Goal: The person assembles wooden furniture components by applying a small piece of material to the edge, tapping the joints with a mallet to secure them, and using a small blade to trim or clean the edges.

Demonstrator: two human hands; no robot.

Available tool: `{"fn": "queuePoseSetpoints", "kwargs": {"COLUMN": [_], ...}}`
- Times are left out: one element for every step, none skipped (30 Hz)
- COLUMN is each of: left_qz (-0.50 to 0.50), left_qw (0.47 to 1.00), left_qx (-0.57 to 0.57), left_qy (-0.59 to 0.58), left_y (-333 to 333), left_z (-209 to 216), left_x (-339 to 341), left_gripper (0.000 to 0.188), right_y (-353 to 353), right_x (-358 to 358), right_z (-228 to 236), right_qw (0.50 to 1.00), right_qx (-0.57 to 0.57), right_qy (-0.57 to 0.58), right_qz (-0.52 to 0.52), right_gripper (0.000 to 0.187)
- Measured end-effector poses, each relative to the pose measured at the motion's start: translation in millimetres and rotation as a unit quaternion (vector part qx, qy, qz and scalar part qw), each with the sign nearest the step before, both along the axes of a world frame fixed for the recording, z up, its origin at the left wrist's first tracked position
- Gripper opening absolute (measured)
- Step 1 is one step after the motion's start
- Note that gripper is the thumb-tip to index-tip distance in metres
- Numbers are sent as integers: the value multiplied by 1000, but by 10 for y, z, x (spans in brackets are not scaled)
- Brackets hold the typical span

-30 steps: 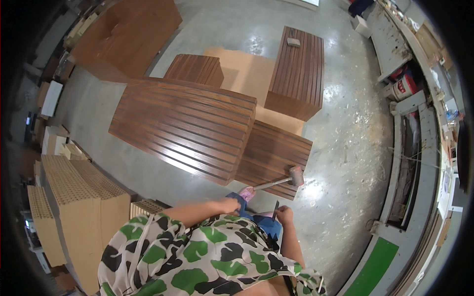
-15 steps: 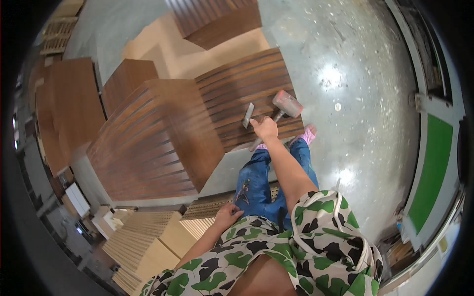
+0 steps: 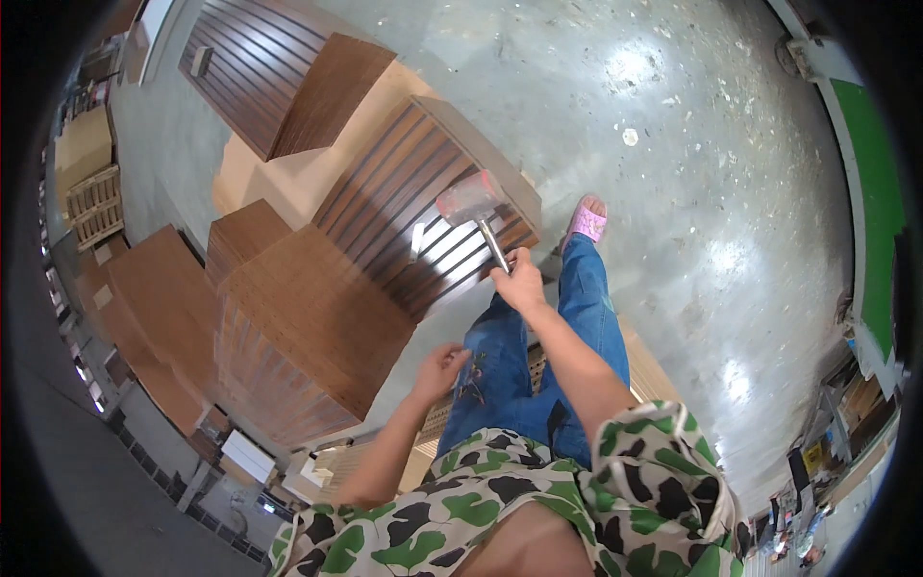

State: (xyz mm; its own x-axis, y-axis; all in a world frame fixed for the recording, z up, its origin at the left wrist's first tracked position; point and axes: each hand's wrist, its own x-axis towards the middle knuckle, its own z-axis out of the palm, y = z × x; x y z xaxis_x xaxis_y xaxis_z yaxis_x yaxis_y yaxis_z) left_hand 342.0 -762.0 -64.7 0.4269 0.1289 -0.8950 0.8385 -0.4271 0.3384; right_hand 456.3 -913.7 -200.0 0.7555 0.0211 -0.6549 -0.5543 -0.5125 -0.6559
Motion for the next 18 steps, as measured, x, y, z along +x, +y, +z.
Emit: {"fn": "queuePoseSetpoints", "kwargs": {"left_qz": [-20, -52, -101, -150, -198, -199, -200, -200, -209, -218, -227, -237, -246, -255, -272, -290, -306, -324], "left_qw": [1000, 998, 994, 987, 977, 975, 973, 971, 968, 965, 962, 960, 958, 957, 954, 950, 946, 940], "left_qx": [15, 27, 33, 46, 58, 66, 76, 86, 78, 72, 67, 58, 51, 46, 51, 51, 50, 54], "left_qy": [0, -21, -31, -39, -46, -66, -83, -100, -114, -127, -139, -137, -135, -132, -117, -103, -89, -95], "left_y": [42, 147, 81, 60, 35, -48, -149, -248, -323, -375, -421, -519, -597, -648, -670, -715, -743, -768], "left_z": [-33, -253, -352, -428, -500, -554, -589, -617, -635, -665, -677, -699, -717, -734, -747, -786, -815, -811], "left_x": [36, -81, 79, 249, 413, 593, 756, 904, 1032, 1125, 1186, 1248, 1300, 1323, 1305, 1281, 1256, 1239], "left_gripper": [32, 31, 30, 30, 30, 30, 30, 30, 31, 31, 32, 32, 32, 31, 31, 31, 30, 29], "right_y": [-109, -198, -419, -584, -753, -928, -1083, -1237, -1374, -1495, -1611, -1795, -1974, -2116, -2229, -2389, -2523, -2596], "right_x": [129, 207, 314, 370, 374, 321, 239, 163, 109, 163, 235, 204, 171, 170, 162, 87, 3, -46], "right_z": [175, 251, 289, 328, 356, 380, 378, 327, 283, 309, 327, 232, 121, 50, -8, -96, -180, -217], "right_qw": [996, 991, 987, 984, 985, 990, 993, 995, 995, 984, 964, 961, 956, 951, 945, 952, 958, 962], "right_qx": [51, 72, 77, 63, 82, 75, 70, 48, 27, 20, 14, -2, -16, -34, -51, -71, -92, -111], "right_qy": [58, 73, 82, 92, 89, 87, 88, 90, 92, 170, 246, 242, 236, 246, 256, 237, 218, 200], "right_qz": [54, 87, 115, 137, 119, 81, 44, 20, -2, -52, -100, -136, -171, -185, -196, -181, -165, -148], "right_gripper": [30, 29, 29, 31, 31, 31, 31, 31, 32, 34, 36, 37, 38, 35, 32, 31, 31, 31]}}
